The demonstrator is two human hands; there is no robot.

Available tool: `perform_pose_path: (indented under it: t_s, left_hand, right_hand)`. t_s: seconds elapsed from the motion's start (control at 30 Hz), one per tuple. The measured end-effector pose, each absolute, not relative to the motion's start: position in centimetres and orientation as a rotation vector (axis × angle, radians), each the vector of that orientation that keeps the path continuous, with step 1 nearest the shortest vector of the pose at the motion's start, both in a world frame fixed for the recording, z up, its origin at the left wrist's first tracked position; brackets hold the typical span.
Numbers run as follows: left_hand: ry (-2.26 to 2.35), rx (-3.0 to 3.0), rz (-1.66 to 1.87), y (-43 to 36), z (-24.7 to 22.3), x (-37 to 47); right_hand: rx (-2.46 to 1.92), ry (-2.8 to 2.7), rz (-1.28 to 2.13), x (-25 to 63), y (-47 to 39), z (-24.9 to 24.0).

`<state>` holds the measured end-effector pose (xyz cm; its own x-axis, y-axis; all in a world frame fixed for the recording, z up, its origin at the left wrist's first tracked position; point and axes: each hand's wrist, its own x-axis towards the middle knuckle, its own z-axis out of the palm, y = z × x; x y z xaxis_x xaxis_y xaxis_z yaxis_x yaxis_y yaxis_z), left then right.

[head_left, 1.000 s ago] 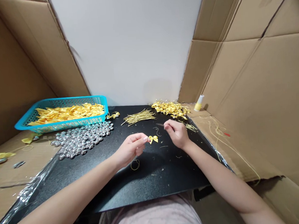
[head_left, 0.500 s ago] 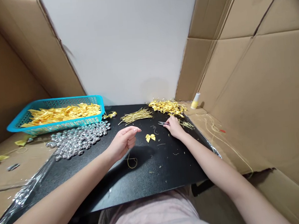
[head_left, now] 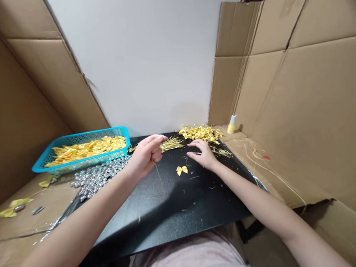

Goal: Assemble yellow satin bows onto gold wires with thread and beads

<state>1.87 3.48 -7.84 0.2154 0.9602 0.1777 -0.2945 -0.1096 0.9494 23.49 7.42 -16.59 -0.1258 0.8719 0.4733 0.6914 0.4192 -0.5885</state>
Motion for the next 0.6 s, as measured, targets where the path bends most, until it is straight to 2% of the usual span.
perform_pose_path:
  t_s: [0.13, 0.27, 0.47, 0.6]
  left_hand:
    - [0.722, 1.302, 1.273, 3.7, -5.0, 3.1]
    - [0.695, 1.343, 1.313, 4.1, -2.8, 4.2]
    - [0.606, 1.252, 1.392, 5.3, -0.4, 4.2]
    - [0.548, 1.161, 1.419, 5.9, -0.5, 3.4]
  right_hand:
    - [-0.611, -1.929, 0.981, 18.9, 4.5, -13.0]
    - [-0.419, -1.834, 1.421, 17.3, 3.8, -11.7]
    - [-0.518, -1.849, 1.418, 20.9, 3.2, -12.9]
    - [-0.668, -1.973, 1.179, 23.8, 2.1, -13.7]
